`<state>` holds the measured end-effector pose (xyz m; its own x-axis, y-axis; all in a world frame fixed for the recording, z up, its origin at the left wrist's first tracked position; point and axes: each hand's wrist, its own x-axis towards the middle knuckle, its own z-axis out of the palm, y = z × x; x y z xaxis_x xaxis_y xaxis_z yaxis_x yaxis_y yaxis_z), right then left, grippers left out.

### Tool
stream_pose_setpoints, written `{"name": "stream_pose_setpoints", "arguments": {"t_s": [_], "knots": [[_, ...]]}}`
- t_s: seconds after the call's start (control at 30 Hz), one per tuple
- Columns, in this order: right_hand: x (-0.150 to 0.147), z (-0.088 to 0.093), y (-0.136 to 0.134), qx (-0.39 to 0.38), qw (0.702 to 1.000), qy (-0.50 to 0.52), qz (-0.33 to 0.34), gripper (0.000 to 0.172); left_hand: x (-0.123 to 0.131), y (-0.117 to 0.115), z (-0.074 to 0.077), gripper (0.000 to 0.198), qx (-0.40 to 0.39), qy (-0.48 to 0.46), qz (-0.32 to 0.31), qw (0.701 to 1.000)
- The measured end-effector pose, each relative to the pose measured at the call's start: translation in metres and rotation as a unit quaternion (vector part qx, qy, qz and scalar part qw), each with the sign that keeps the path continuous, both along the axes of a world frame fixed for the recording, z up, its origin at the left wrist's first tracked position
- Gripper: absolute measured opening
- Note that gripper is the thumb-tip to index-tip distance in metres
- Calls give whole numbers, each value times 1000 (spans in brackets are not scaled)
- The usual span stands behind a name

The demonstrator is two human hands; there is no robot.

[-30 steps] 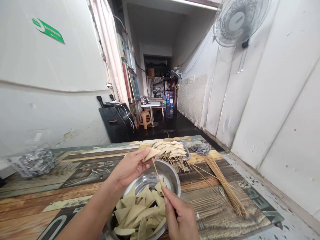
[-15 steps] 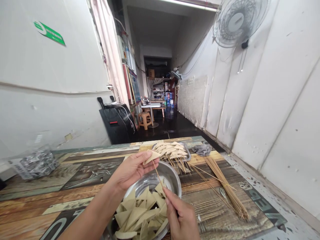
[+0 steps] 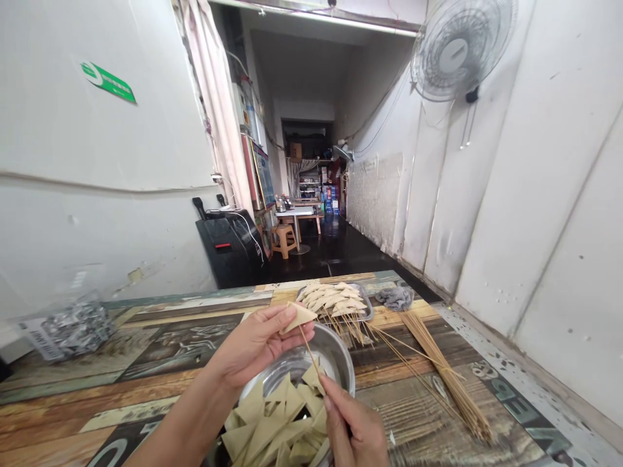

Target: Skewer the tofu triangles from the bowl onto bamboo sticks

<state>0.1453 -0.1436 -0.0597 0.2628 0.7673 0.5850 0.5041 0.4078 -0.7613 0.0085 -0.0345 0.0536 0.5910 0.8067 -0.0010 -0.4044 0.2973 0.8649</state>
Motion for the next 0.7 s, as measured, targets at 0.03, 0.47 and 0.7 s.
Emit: {"name": "stream_pose_setpoints", "arguments": {"t_s": [0.03,0.47,0.7], "knots": [[0,0,1,2,1000,4,-3,34,0,0,0,17,0,0,0,1000],[-3,6,4,7,1000,7,11,34,0,-4,1,18,12,-7,1,1000],[-3,8,6,18,1000,4,15,32,-1,-5,1,19,16,-7,3,1000]]}}
